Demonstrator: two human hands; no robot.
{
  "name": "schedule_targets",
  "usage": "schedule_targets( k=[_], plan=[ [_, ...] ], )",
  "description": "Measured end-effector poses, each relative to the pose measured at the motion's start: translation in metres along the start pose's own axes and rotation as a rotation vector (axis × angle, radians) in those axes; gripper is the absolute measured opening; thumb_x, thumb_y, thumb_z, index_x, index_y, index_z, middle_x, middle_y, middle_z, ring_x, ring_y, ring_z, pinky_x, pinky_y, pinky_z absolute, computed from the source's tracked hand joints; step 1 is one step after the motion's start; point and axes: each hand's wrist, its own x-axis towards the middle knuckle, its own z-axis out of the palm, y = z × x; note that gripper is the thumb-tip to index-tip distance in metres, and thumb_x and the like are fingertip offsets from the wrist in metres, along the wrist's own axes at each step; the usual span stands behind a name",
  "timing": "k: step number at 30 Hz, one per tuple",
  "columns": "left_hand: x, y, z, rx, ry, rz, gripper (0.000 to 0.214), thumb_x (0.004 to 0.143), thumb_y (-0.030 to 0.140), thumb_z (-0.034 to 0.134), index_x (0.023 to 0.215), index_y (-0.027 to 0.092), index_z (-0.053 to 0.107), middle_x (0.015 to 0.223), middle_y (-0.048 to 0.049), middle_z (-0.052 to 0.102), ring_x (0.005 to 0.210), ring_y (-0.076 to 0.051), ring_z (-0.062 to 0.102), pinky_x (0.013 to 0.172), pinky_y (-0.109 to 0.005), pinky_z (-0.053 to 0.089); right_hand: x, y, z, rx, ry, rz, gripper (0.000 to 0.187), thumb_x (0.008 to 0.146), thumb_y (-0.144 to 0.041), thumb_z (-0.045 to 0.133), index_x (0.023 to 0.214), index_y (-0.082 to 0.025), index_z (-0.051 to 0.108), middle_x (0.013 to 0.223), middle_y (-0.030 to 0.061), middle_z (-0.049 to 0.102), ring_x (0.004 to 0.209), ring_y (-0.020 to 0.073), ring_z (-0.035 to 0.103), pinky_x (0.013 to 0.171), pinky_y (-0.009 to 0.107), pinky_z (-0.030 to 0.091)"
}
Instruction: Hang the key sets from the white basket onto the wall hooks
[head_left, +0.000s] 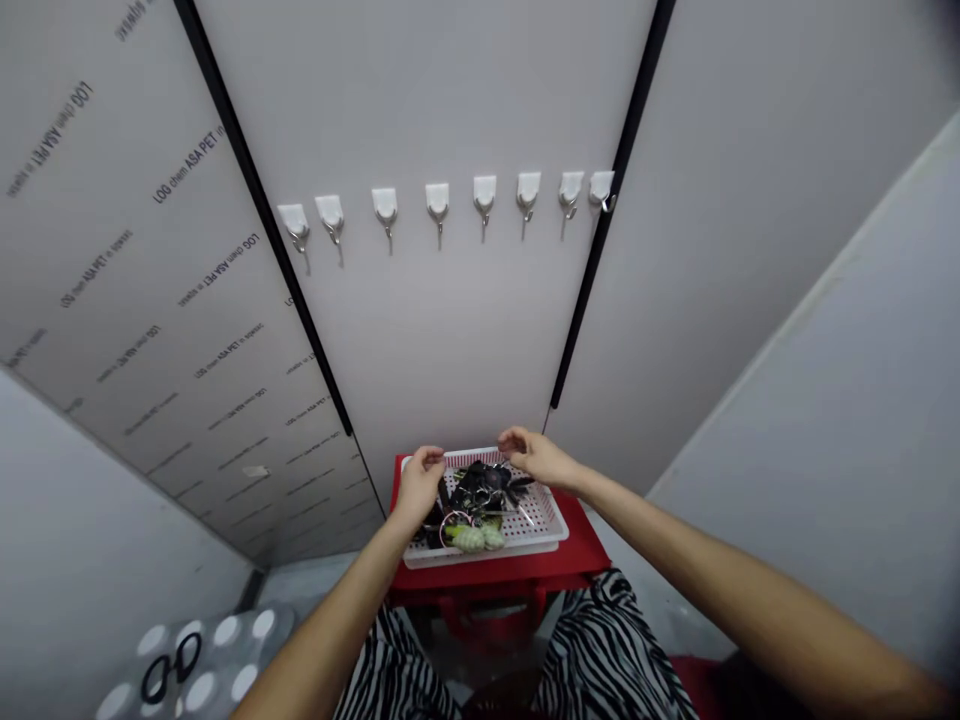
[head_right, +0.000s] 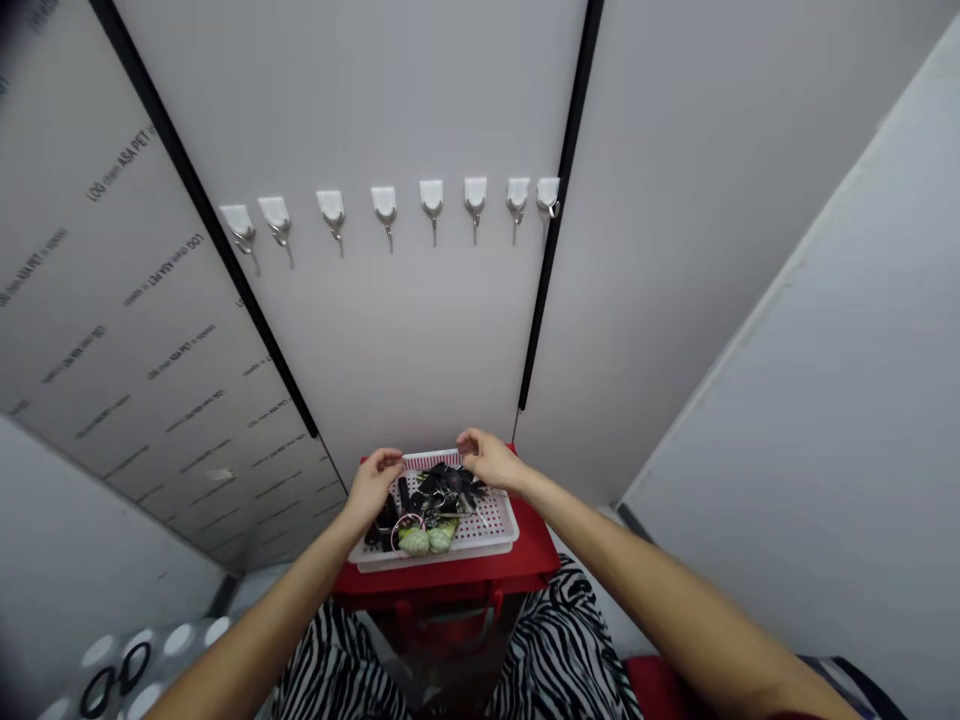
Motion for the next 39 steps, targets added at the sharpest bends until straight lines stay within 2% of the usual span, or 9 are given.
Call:
schedule_targets(
  k=[3, 6, 10, 15, 28, 32, 34, 37, 39],
  plan=[
    [0.016, 0.042, 0.001, -0.048, -0.158, -0.065, 0.018, 0.061, 0.031, 0.046, 0.059, 0.014, 0.046, 0.054, 0.0008, 0.05, 0.047, -0.006, 0.044, 0.044, -0.017, 0.032, 0.01, -0.026, -0.006, 0.069, 0.07, -0.017, 0.005, 0.063, -0.023, 0.041, 0.065, -0.018, 0.041, 0.07, 0.0033, 0.052, 0.062, 0.0114, 0.048, 0.055, 0.023, 0.038],
    [0.03, 0.094, 0.002, -0.157, -0.407, -0.164, 0.047, 0.064, 0.055, 0.026, 0.044, 0.015, 0.039, 0.038, 0.0009, 0.042, 0.033, -0.004, 0.035, 0.034, -0.017, 0.022, 0.022, -0.066, -0.022, 0.346, 0.067, -0.031, 0.036, 0.068, -0.047, 0.026, 0.05, -0.017, 0.034, 0.046, -0.0008, 0.042, 0.038, 0.0063, 0.038, 0.038, 0.019, 0.03],
    [0.039, 0.156, 0.005, -0.318, -0.611, -0.06, 0.057, 0.06, 0.065, 0.009, 0.037, 0.016, 0.028, 0.029, 0.0034, 0.029, 0.026, -0.003, 0.023, 0.032, -0.017, 0.014, 0.033, -0.119, -0.043, 0.676, -0.135, -0.165, 0.052, 0.062, -0.063, 0.009, 0.041, -0.017, 0.022, 0.032, -0.0062, 0.024, 0.027, 0.0029, 0.019, 0.031, 0.017, 0.019],
    [0.039, 0.18, 0.006, -0.315, -0.698, 0.012, 0.058, 0.059, 0.066, 0.008, 0.036, 0.016, 0.027, 0.03, 0.0032, 0.027, 0.025, -0.002, 0.02, 0.032, -0.017, 0.013, 0.035, -0.142, -0.044, 0.753, -0.265, -0.206, 0.056, 0.059, -0.066, 0.004, 0.039, -0.017, 0.019, 0.03, -0.0066, 0.021, 0.026, 0.0027, 0.016, 0.03, 0.017, 0.016],
    [0.035, 0.151, -0.013, -0.207, -0.638, 0.02, 0.057, 0.06, 0.065, 0.006, 0.038, 0.016, 0.027, 0.031, 0.0036, 0.028, 0.028, -0.002, 0.023, 0.034, -0.015, 0.016, 0.041, -0.132, -0.012, 0.652, -0.276, -0.154, 0.054, 0.061, -0.065, 0.007, 0.039, -0.017, 0.02, 0.03, -0.0069, 0.02, 0.027, 0.0024, 0.015, 0.03, 0.017, 0.015],
    [0.028, 0.102, -0.025, 0.136, -0.473, 0.061, 0.049, 0.066, 0.055, 0.017, 0.047, 0.015, 0.038, 0.038, 0.0028, 0.037, 0.036, -0.004, 0.033, 0.039, -0.016, 0.026, 0.019, -0.095, 0.022, 0.253, -0.229, -0.186, 0.049, 0.063, -0.059, 0.025, 0.042, -0.015, 0.035, 0.036, -0.004, 0.036, 0.033, 0.0042, 0.031, 0.037, 0.018, 0.025],
    [0.02, 0.069, -0.034, 0.276, -0.404, 0.069, 0.034, 0.063, 0.044, 0.037, 0.051, 0.013, 0.044, 0.043, 0.0024, 0.042, 0.042, -0.006, 0.037, 0.045, -0.018, 0.029, 0.0, -0.07, 0.038, -0.068, -0.368, -0.276, 0.036, 0.056, -0.05, 0.046, 0.054, -0.014, 0.048, 0.051, -0.0005, 0.049, 0.048, 0.0081, 0.042, 0.046, 0.02, 0.032],
    [0.002, 0.025, -0.045, 0.593, -0.455, 0.175, 0.012, 0.055, 0.021, 0.05, 0.063, 0.014, 0.053, 0.06, -0.0009, 0.053, 0.061, -0.013, 0.046, 0.06, -0.024, 0.033, -0.024, -0.039, 0.049, -0.366, -0.445, -0.406, 0.031, 0.048, -0.034, 0.057, 0.074, -0.017, 0.055, 0.076, 0.0029, 0.055, 0.072, 0.0149, 0.046, 0.064, 0.025, 0.034],
    [-0.009, 0.007, -0.047, 0.916, -0.518, 0.327, 0.026, 0.053, 0.012, 0.047, 0.077, 0.019, 0.054, 0.08, -0.0033, 0.055, 0.079, -0.018, 0.045, 0.074, -0.032, 0.028, -0.03, -0.028, 0.046, -0.439, -0.426, -0.425, 0.028, 0.05, -0.024, 0.054, 0.078, -0.018, 0.056, 0.08, 0.0031, 0.055, 0.076, 0.015, 0.045, 0.068, 0.025, 0.033]
  ],
)
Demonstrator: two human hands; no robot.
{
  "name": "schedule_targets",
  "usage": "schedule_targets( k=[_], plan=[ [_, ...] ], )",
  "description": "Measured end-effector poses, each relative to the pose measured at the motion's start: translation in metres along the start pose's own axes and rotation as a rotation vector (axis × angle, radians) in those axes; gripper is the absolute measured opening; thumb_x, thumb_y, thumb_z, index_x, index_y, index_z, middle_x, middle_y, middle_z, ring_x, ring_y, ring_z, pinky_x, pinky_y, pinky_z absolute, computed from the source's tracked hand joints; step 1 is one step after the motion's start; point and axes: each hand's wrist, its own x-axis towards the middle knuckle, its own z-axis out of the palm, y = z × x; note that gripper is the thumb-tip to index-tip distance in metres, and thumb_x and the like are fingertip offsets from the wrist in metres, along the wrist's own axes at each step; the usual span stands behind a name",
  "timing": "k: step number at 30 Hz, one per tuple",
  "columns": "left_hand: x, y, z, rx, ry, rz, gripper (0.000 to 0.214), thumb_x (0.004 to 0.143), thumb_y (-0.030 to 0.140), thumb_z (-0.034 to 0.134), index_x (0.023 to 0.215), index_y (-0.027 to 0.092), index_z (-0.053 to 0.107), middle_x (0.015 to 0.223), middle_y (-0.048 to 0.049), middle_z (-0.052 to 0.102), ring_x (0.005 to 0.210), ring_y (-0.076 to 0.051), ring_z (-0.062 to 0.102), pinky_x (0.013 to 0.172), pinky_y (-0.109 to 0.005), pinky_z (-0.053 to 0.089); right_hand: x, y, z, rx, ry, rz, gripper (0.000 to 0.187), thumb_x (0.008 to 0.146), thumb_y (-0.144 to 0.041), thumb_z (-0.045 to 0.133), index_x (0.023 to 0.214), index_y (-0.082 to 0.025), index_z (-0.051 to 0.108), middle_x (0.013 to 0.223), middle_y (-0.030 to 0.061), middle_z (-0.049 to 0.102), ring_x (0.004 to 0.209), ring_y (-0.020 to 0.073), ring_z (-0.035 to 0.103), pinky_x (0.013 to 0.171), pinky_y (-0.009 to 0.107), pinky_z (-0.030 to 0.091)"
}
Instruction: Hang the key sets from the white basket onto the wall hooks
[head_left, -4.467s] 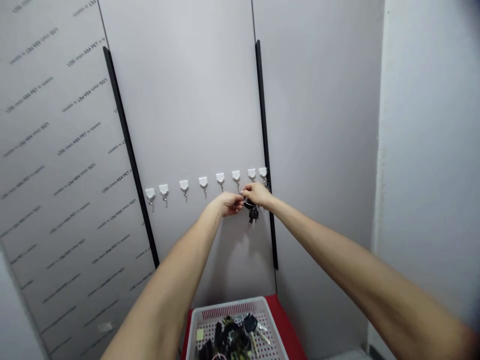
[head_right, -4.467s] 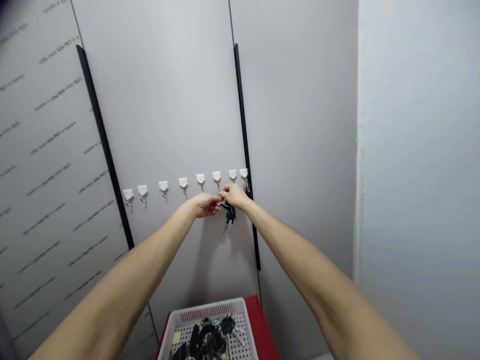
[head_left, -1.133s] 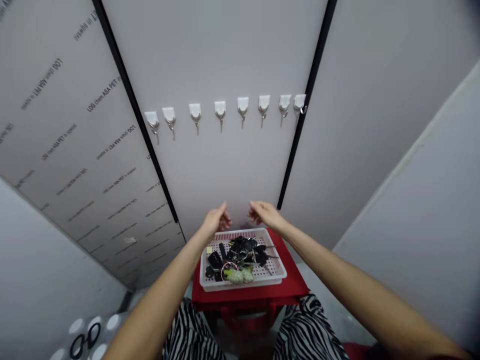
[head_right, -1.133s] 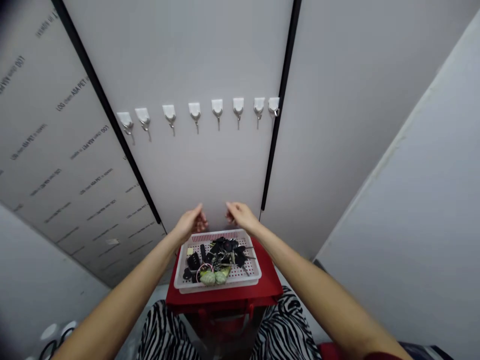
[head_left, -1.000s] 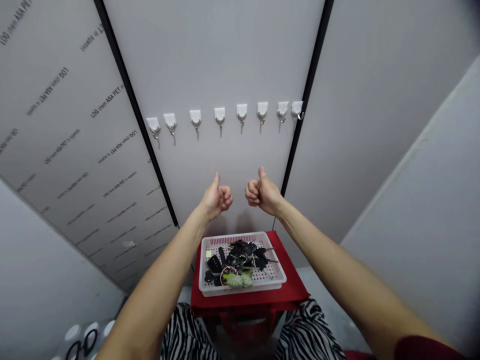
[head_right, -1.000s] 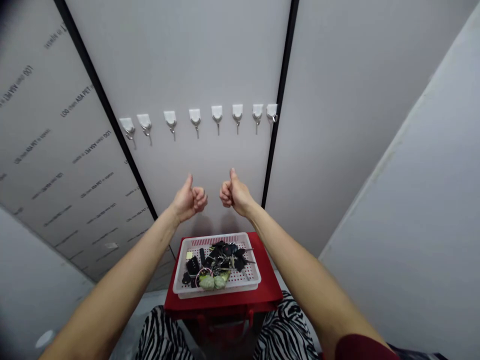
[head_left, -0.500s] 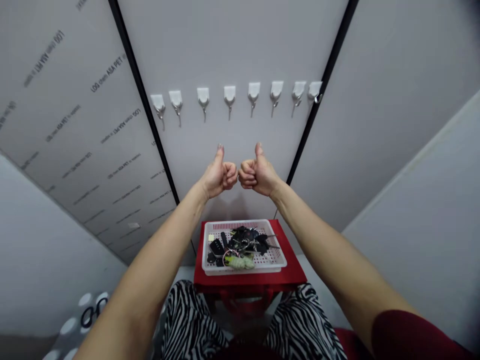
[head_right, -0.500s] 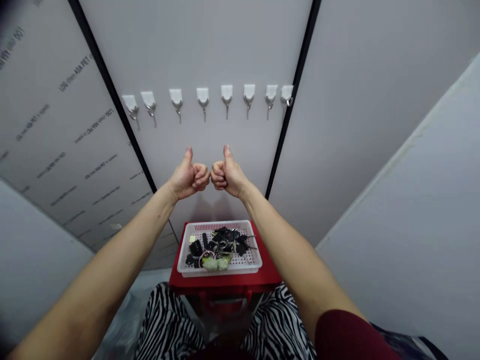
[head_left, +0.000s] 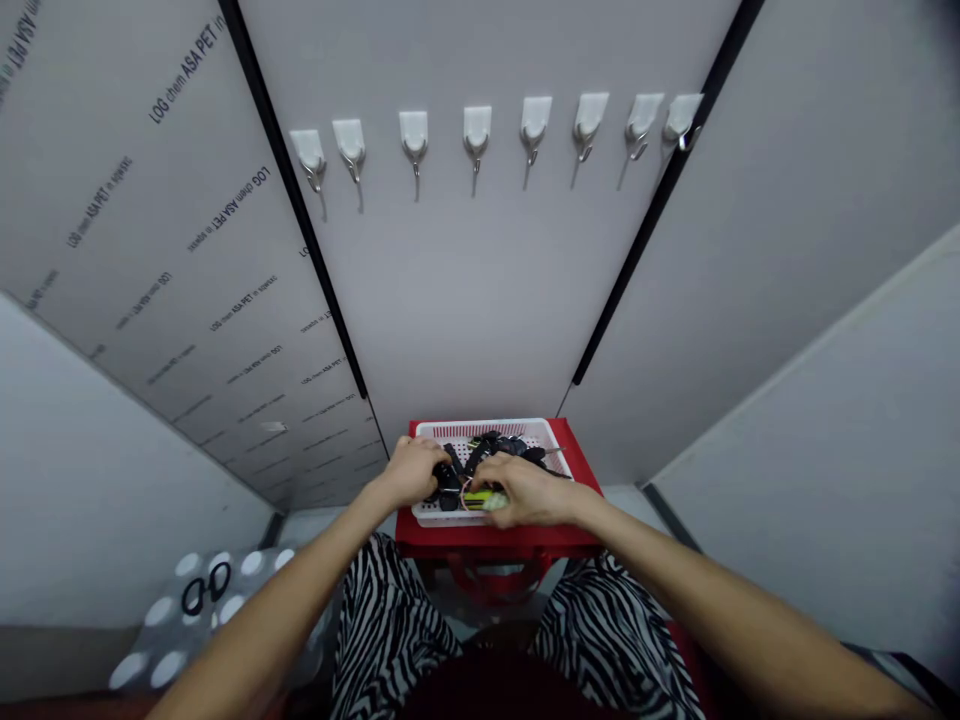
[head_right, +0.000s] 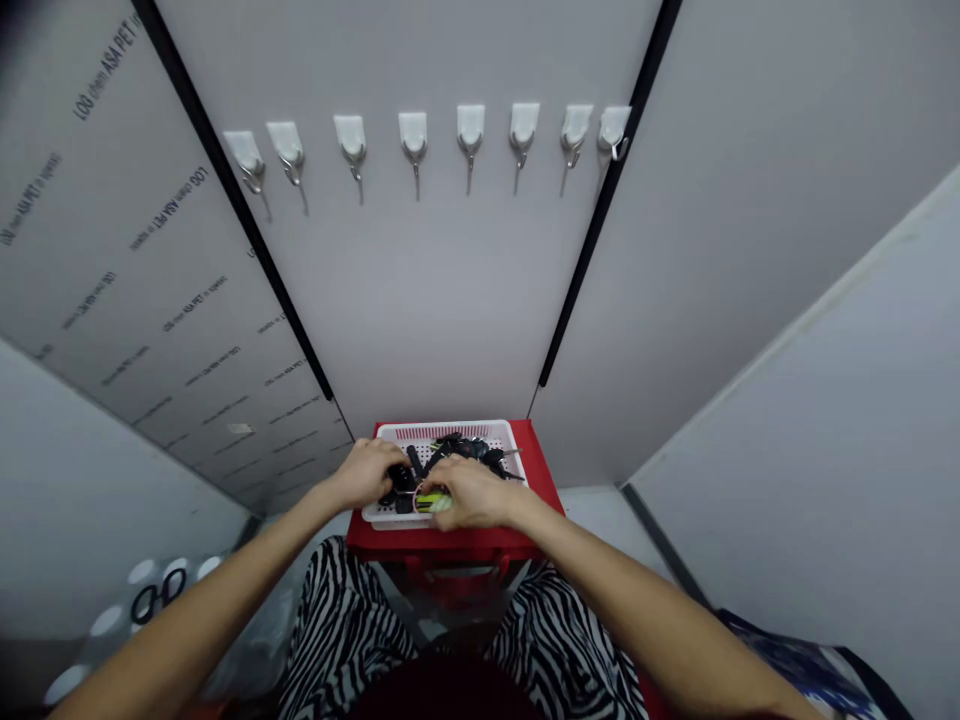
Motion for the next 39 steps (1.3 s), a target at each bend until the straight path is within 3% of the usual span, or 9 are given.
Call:
schedule_targets(
  k=[4, 8, 12, 16, 20, 24, 29, 34, 39],
  plan=[
    [-0.005, 0.005, 0.015, 0.314, -0.082, 0.062, 0.037, 0.053, 0.015, 0.048, 0.089, 0.024, 0.049, 0.097, -0.0039, 0.048, 0.093, -0.021, 0.039, 0.083, -0.041, 0.016, -0.006, 0.017, -0.008, 0.033, 0.036, 0.139, 0.023, 0.053, -0.013, 0.045, 0.072, -0.017, 0.056, 0.071, 0.0006, 0.056, 0.064, 0.011, 0.047, 0.059, 0.021, 0.034],
    [0.0, 0.009, 0.014, 0.217, 0.007, -0.029, 0.027, 0.052, 0.026, 0.052, 0.079, 0.02, 0.05, 0.081, -0.003, 0.053, 0.085, -0.02, 0.044, 0.085, -0.041, 0.015, -0.009, 0.031, -0.016, 0.158, 0.126, 0.301, 0.017, 0.054, -0.014, 0.042, 0.066, -0.015, 0.053, 0.061, -0.0021, 0.053, 0.054, 0.0078, 0.044, 0.05, 0.018, 0.033],
    [0.002, 0.006, 0.0, -0.33, 0.199, -0.227, 0.022, 0.059, 0.032, 0.045, 0.074, 0.016, 0.047, 0.065, -0.0005, 0.053, 0.066, -0.014, 0.049, 0.074, -0.034, 0.031, -0.015, 0.036, -0.022, 0.219, 0.285, 0.406, 0.01, 0.056, -0.019, 0.043, 0.061, -0.015, 0.05, 0.057, -0.0028, 0.049, 0.051, 0.0074, 0.042, 0.049, 0.018, 0.033],
    [0.005, 0.012, -0.021, -0.932, 0.249, -0.269, 0.022, 0.061, 0.03, 0.043, 0.075, 0.014, 0.046, 0.056, 0.0024, 0.048, 0.052, -0.009, 0.047, 0.054, -0.022, 0.036, -0.014, 0.034, -0.031, 0.103, 0.371, 0.51, 0.009, 0.056, -0.02, 0.045, 0.06, -0.016, 0.051, 0.057, -0.0007, 0.05, 0.055, 0.01, 0.044, 0.054, 0.021, 0.034],
    [0.01, 0.028, -0.024, -1.126, 0.223, -0.266, 0.032, 0.057, 0.025, 0.049, 0.087, 0.015, 0.046, 0.059, 0.0034, 0.05, 0.049, -0.006, 0.046, 0.05, -0.019, 0.036, -0.001, 0.016, -0.036, 0.091, 0.51, 0.421, 0.019, 0.06, -0.033, 0.045, 0.064, -0.017, 0.054, 0.069, 0.0036, 0.053, 0.069, 0.014, 0.047, 0.064, 0.025, 0.034],
    [0.015, 0.043, -0.016, -1.055, 0.202, -0.212, 0.039, 0.055, 0.019, 0.052, 0.093, 0.015, 0.047, 0.08, -0.0026, 0.055, 0.067, -0.011, 0.05, 0.062, -0.022, 0.038, 0.021, -0.005, -0.03, 0.785, 0.298, 0.455, 0.044, 0.069, -0.048, 0.026, 0.069, -0.013, 0.053, 0.06, 0.0042, 0.053, 0.056, 0.0103, 0.049, 0.054, 0.023, 0.036],
    [0.012, 0.048, -0.015, -0.884, 0.249, -0.127, 0.044, 0.053, 0.012, 0.052, 0.096, 0.014, 0.047, 0.1, -0.0058, 0.051, 0.09, -0.015, 0.044, 0.082, -0.026, 0.029, 0.044, -0.009, -0.026, 1.274, 0.447, 0.435, 0.033, 0.063, -0.045, 0.042, 0.068, -0.013, 0.05, 0.059, 0.0007, 0.052, 0.051, 0.0061, 0.047, 0.048, 0.018, 0.034],
    [0.002, 0.045, -0.024, -0.834, 0.202, -0.078, 0.042, 0.05, 0.006, 0.051, 0.091, 0.015, 0.051, 0.095, -0.0034, 0.053, 0.089, -0.016, 0.044, 0.082, -0.027, 0.029, 0.06, -0.018, -0.034, 1.304, 0.521, 0.34, 0.025, 0.055, -0.033, 0.055, 0.068, -0.013, 0.05, 0.055, -0.0012, 0.054, 0.048, 0.0053, 0.046, 0.045, 0.017, 0.032],
    [0.001, 0.038, -0.04, -1.073, 0.257, -0.063, 0.033, 0.055, 0.012, 0.051, 0.088, 0.014, 0.051, 0.082, -0.0029, 0.055, 0.077, -0.012, 0.048, 0.072, -0.024, 0.034, 0.08, -0.038, -0.042, 1.194, 0.655, 0.25, 0.022, 0.05, -0.023, 0.057, 0.067, -0.014, 0.045, 0.049, -0.0043, 0.052, 0.044, 0.0048, 0.045, 0.045, 0.017, 0.034]
  ],
)
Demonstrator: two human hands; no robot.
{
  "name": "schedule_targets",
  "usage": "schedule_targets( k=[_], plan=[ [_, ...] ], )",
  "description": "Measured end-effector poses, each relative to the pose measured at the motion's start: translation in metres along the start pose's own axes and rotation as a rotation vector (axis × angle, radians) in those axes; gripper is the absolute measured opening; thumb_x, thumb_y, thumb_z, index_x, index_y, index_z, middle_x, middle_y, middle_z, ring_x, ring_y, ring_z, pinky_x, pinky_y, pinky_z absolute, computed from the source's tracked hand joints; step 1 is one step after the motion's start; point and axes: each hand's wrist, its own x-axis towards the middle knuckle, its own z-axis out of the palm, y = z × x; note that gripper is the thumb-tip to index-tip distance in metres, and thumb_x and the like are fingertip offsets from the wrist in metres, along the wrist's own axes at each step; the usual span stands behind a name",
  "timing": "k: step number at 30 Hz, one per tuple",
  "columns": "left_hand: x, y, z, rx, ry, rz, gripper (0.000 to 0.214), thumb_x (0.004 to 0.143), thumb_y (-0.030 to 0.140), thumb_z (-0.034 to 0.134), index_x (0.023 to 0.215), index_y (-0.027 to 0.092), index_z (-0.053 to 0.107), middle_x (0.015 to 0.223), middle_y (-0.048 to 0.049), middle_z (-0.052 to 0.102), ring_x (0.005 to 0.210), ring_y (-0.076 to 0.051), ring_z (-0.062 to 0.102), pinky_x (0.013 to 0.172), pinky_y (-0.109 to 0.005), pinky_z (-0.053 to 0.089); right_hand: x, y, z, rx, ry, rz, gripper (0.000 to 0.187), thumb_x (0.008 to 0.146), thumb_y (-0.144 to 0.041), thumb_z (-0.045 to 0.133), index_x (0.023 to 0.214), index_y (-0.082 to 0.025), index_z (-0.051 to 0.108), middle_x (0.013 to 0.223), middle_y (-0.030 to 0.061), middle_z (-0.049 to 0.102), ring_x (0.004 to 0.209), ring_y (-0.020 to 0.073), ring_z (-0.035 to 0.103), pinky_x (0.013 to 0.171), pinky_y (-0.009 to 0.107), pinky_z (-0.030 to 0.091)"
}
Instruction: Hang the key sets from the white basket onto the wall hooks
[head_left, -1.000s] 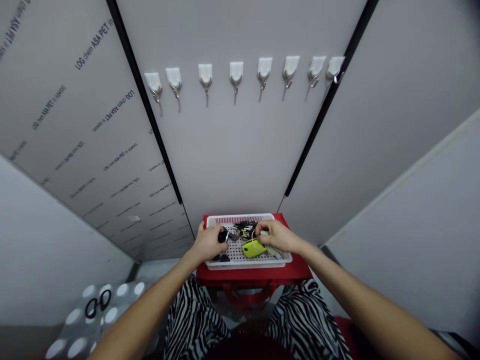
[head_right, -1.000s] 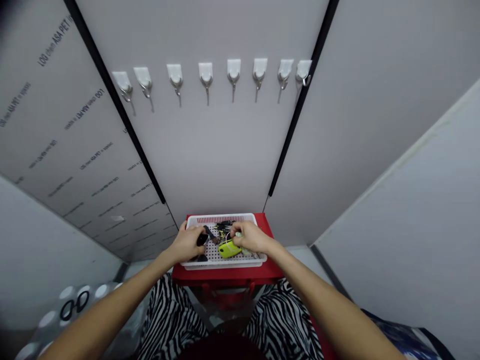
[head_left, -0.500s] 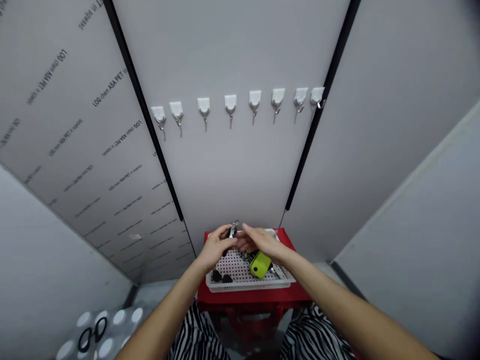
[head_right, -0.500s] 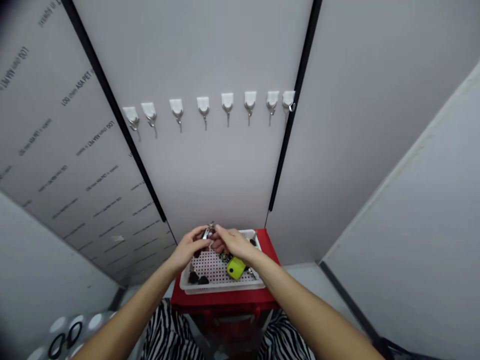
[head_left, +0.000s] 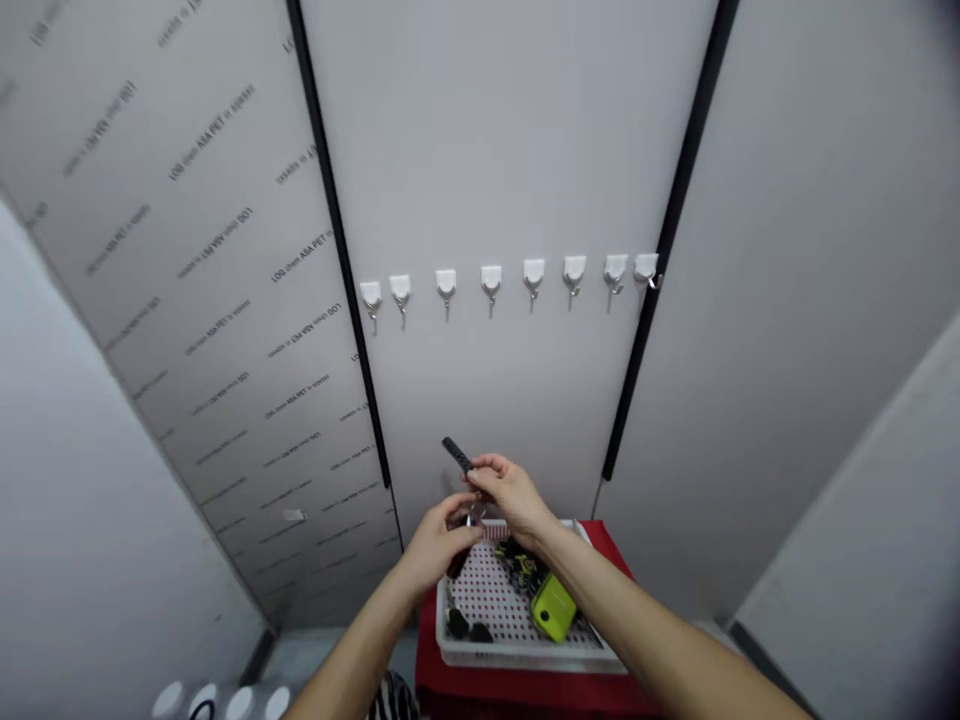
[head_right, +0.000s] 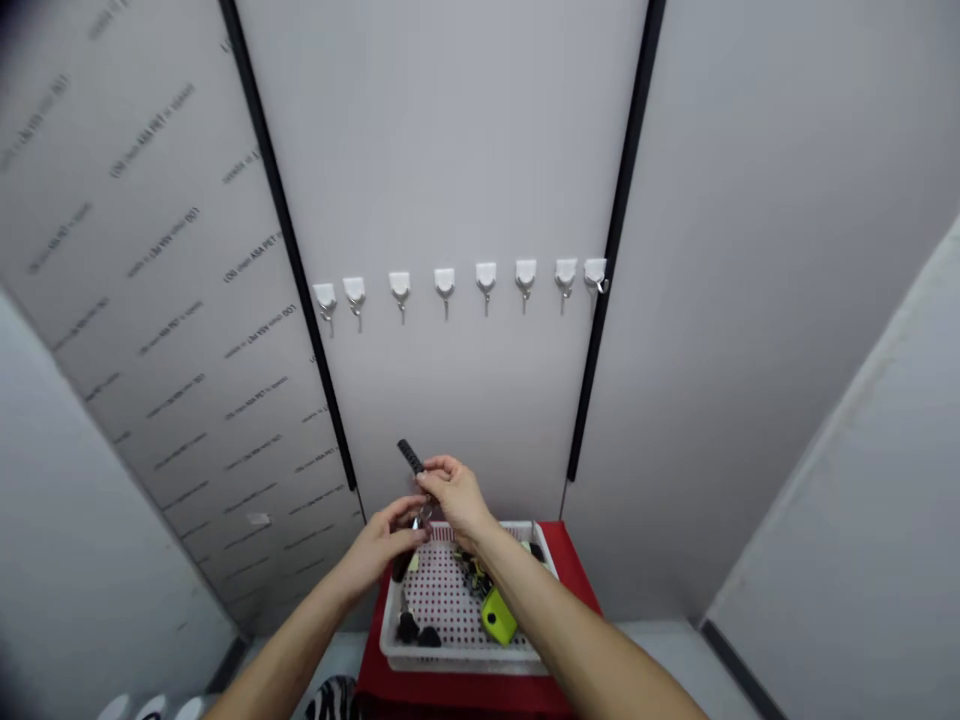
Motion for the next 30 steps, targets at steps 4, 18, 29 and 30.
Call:
schedule_targets(
  k=[4, 18, 29, 30],
  plan=[
    [0.013, 0.013, -0.012, -0.137, 0.152, 0.05, 0.024, 0.06, 0.027, 0.049, 0.076, 0.009, 0.053, 0.058, -0.0007, 0.052, 0.054, -0.008, 0.045, 0.057, -0.021, 0.035, 0.01, -0.015, 0.028, -0.064, -0.009, -0.119, 0.017, 0.051, -0.02, 0.054, 0.059, -0.015, 0.039, 0.042, -0.0082, 0.045, 0.035, 0.0029, 0.038, 0.036, 0.016, 0.03],
    [0.038, 0.126, -0.065, -0.091, 0.472, 0.399, 0.024, 0.06, 0.034, 0.047, 0.059, 0.01, 0.051, 0.05, 0.0014, 0.048, 0.043, -0.004, 0.04, 0.043, -0.017, 0.028, 0.06, -0.106, 0.127, -0.008, -0.16, -0.346, 0.023, 0.059, -0.013, 0.041, 0.082, -0.016, 0.045, 0.051, -0.0055, 0.049, 0.032, 0.002, 0.034, 0.028, 0.014, 0.022],
    [0.055, 0.128, -0.084, -0.207, 0.455, 0.344, 0.019, 0.052, 0.028, 0.055, 0.056, 0.01, 0.052, 0.043, 0.0031, 0.046, 0.039, -0.003, 0.038, 0.04, -0.016, 0.025, 0.083, -0.096, 0.139, 0.195, -0.152, -0.232, 0.022, 0.062, -0.014, 0.039, 0.083, -0.016, 0.044, 0.053, -0.0054, 0.05, 0.028, 0.0018, 0.03, 0.026, 0.015, 0.019],
    [0.056, 0.127, -0.084, -0.217, 0.456, 0.33, 0.019, 0.051, 0.028, 0.055, 0.056, 0.01, 0.052, 0.042, 0.0034, 0.046, 0.038, -0.003, 0.038, 0.04, -0.016, 0.025, 0.085, -0.094, 0.139, 0.211, -0.149, -0.228, 0.023, 0.061, -0.013, 0.039, 0.083, -0.016, 0.044, 0.054, -0.0051, 0.051, 0.029, 0.0018, 0.032, 0.027, 0.014, 0.02]
  ],
)
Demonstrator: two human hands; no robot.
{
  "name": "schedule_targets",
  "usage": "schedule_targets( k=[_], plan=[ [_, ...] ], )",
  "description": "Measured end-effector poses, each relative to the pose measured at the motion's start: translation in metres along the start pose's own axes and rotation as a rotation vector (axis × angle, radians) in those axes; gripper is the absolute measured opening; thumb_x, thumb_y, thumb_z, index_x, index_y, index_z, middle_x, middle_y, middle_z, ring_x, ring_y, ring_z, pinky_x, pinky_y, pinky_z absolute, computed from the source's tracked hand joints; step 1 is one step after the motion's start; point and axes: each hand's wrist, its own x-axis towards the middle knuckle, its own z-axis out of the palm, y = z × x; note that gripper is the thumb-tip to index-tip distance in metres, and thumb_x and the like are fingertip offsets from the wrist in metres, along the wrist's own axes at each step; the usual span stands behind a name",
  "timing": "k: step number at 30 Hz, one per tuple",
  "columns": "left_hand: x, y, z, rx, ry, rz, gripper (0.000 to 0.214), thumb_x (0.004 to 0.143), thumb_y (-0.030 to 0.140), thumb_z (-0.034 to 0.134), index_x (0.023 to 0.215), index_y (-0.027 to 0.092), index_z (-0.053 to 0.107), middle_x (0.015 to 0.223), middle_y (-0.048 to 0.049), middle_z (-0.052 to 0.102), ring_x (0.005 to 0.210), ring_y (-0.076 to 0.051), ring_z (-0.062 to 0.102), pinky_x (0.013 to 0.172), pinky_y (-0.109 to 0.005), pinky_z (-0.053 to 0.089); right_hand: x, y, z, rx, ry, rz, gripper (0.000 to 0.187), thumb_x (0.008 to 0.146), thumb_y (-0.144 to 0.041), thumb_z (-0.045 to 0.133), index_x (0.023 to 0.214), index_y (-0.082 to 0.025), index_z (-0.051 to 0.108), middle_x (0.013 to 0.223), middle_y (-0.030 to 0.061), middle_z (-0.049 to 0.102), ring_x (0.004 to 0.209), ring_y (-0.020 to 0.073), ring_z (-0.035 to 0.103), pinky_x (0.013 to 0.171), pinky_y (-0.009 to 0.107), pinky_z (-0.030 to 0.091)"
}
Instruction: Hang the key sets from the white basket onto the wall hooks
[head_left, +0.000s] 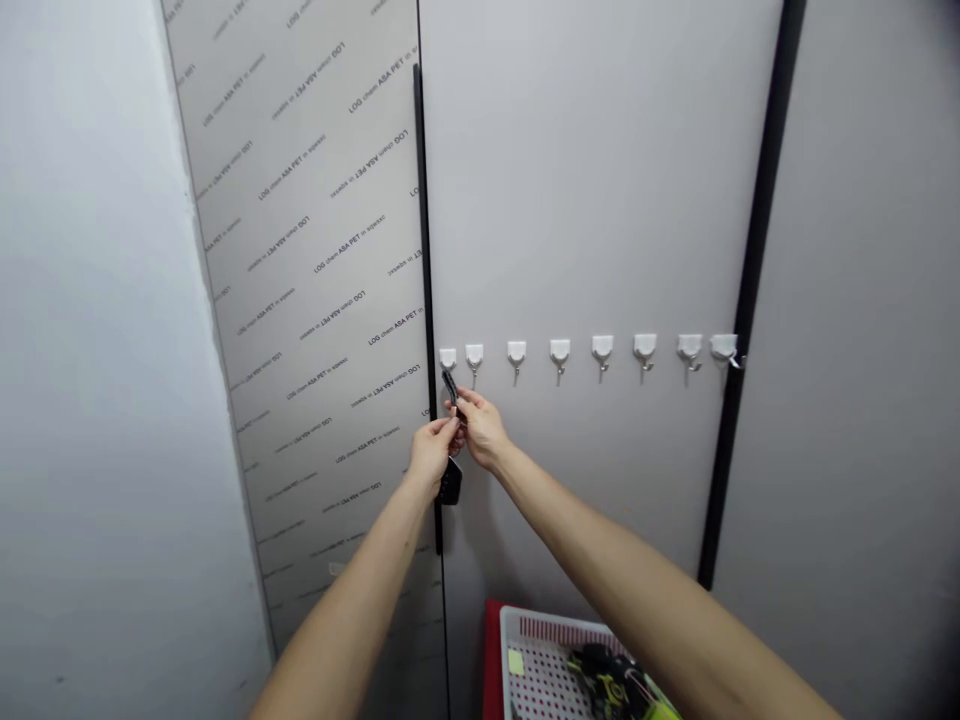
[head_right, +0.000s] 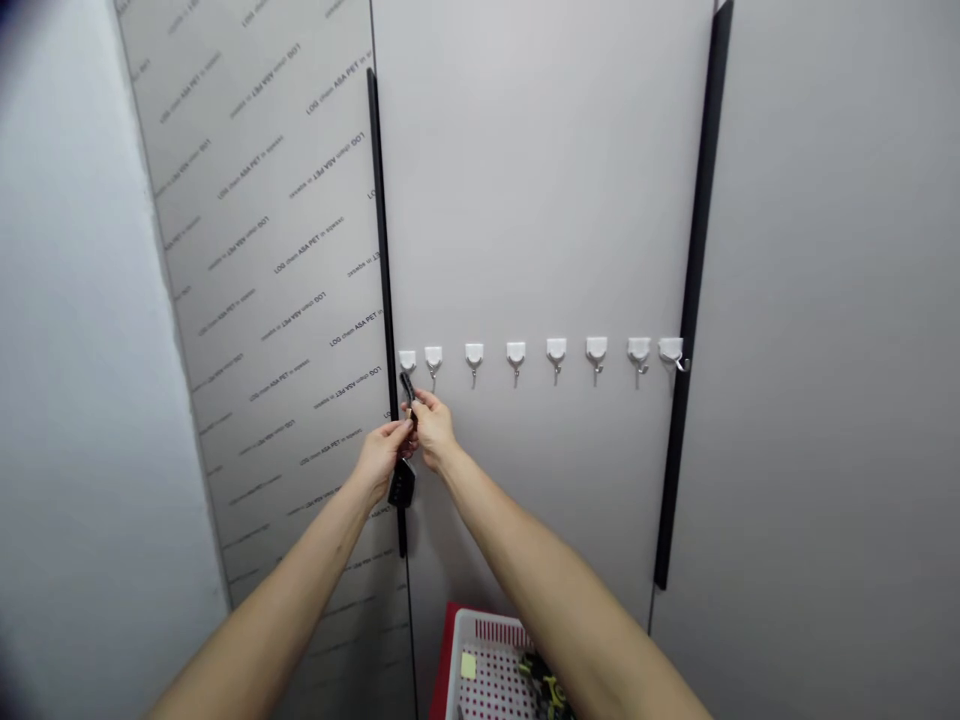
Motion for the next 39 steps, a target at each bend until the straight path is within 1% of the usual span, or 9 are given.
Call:
schedule_targets(
  k=[9, 16, 18, 23, 27, 30, 33, 36, 39],
  plan=[
    [0.007, -0.003, 0.002, 0.045, 0.057, 0.011, 0.02, 0.05, 0.027, 0.056, 0.06, 0.009, 0.056, 0.043, 0.0033, 0.048, 0.04, -0.004, 0.038, 0.042, -0.016, 0.026, 0.007, 0.003, 0.001, 0.047, 0.057, -0.015, 0.024, 0.061, -0.01, 0.038, 0.083, -0.016, 0.044, 0.052, -0.0043, 0.05, 0.037, 0.0028, 0.036, 0.033, 0.013, 0.026],
    [0.012, -0.012, 0.001, 0.197, 0.057, -0.019, 0.018, 0.058, 0.025, 0.049, 0.062, 0.009, 0.056, 0.04, 0.0032, 0.045, 0.039, -0.005, 0.039, 0.042, -0.018, 0.028, 0.013, 0.011, 0.0, -0.135, 0.171, 0.007, 0.021, 0.062, -0.012, 0.037, 0.081, -0.015, 0.046, 0.052, -0.0034, 0.048, 0.038, 0.0035, 0.037, 0.036, 0.015, 0.03],
    [0.013, -0.015, -0.002, 0.324, 0.089, 0.035, 0.016, 0.059, 0.021, 0.048, 0.063, 0.008, 0.056, 0.042, 0.0022, 0.047, 0.041, -0.006, 0.041, 0.043, -0.019, 0.03, 0.012, 0.014, -0.007, -0.228, 0.17, -0.027, 0.017, 0.062, -0.015, 0.039, 0.076, -0.014, 0.049, 0.055, -0.0023, 0.05, 0.043, 0.0043, 0.04, 0.039, 0.016, 0.032],
    [-0.002, -0.026, -0.015, 0.502, 0.254, 0.151, 0.026, 0.057, 0.014, 0.05, 0.083, 0.01, 0.052, 0.071, -0.0022, 0.054, 0.062, -0.008, 0.046, 0.064, -0.022, 0.035, -0.024, 0.008, -0.049, -0.5, 0.11, -0.073, 0.014, 0.062, -0.016, 0.042, 0.07, -0.014, 0.053, 0.065, 0.0, 0.054, 0.053, 0.0046, 0.045, 0.046, 0.016, 0.034],
    [-0.041, -0.057, -0.031, 0.505, 0.301, 0.199, 0.029, 0.059, 0.016, 0.049, 0.088, 0.013, 0.049, 0.083, -0.0029, 0.052, 0.074, -0.009, 0.045, 0.073, -0.023, 0.033, -0.082, 0.007, -0.113, -0.634, -0.046, 0.024, 0.016, 0.064, -0.017, 0.041, 0.075, -0.014, 0.053, 0.067, 0.0006, 0.055, 0.053, 0.0057, 0.048, 0.05, 0.019, 0.036],
    [-0.086, -0.092, -0.032, 0.531, 0.156, 0.053, 0.025, 0.061, 0.018, 0.048, 0.085, 0.013, 0.05, 0.082, -0.0033, 0.053, 0.072, -0.01, 0.046, 0.071, -0.024, 0.035, -0.135, 0.017, -0.17, -0.8, -0.086, 0.117, 0.018, 0.064, -0.02, 0.043, 0.077, -0.014, 0.053, 0.068, 0.0011, 0.056, 0.057, 0.008, 0.049, 0.056, 0.022, 0.037],
    [-0.129, -0.128, -0.015, 0.608, -0.171, -0.075, 0.023, 0.06, 0.02, 0.049, 0.082, 0.016, 0.052, 0.081, -0.0029, 0.053, 0.072, -0.012, 0.047, 0.069, -0.024, 0.035, -0.182, 0.028, -0.216, -1.052, -0.066, 0.193, 0.019, 0.063, -0.024, 0.045, 0.076, -0.016, 0.055, 0.071, 0.0023, 0.057, 0.063, 0.0117, 0.05, 0.06, 0.025, 0.037],
    [-0.158, -0.158, 0.012, 0.687, -0.505, -0.082, 0.024, 0.059, 0.023, 0.05, 0.082, 0.019, 0.053, 0.083, -0.0034, 0.053, 0.075, -0.014, 0.047, 0.071, -0.025, 0.033, -0.21, 0.037, -0.24, -1.299, -0.036, 0.149, 0.022, 0.061, -0.024, 0.047, 0.081, -0.017, 0.055, 0.081, 0.0047, 0.056, 0.076, 0.0154, 0.048, 0.07, 0.029, 0.035],
    [-0.175, -0.178, 0.034, 0.781, -0.632, -0.144, 0.026, 0.059, 0.028, 0.05, 0.084, 0.019, 0.052, 0.081, -0.0045, 0.054, 0.074, -0.016, 0.047, 0.068, -0.026, 0.032, -0.22, 0.045, -0.248, -1.44, -0.043, 0.052, 0.03, 0.06, -0.023, 0.05, 0.089, -0.017, 0.053, 0.09, 0.0065, 0.051, 0.086, 0.0171, 0.043, 0.076, 0.03, 0.032]
  ],
)
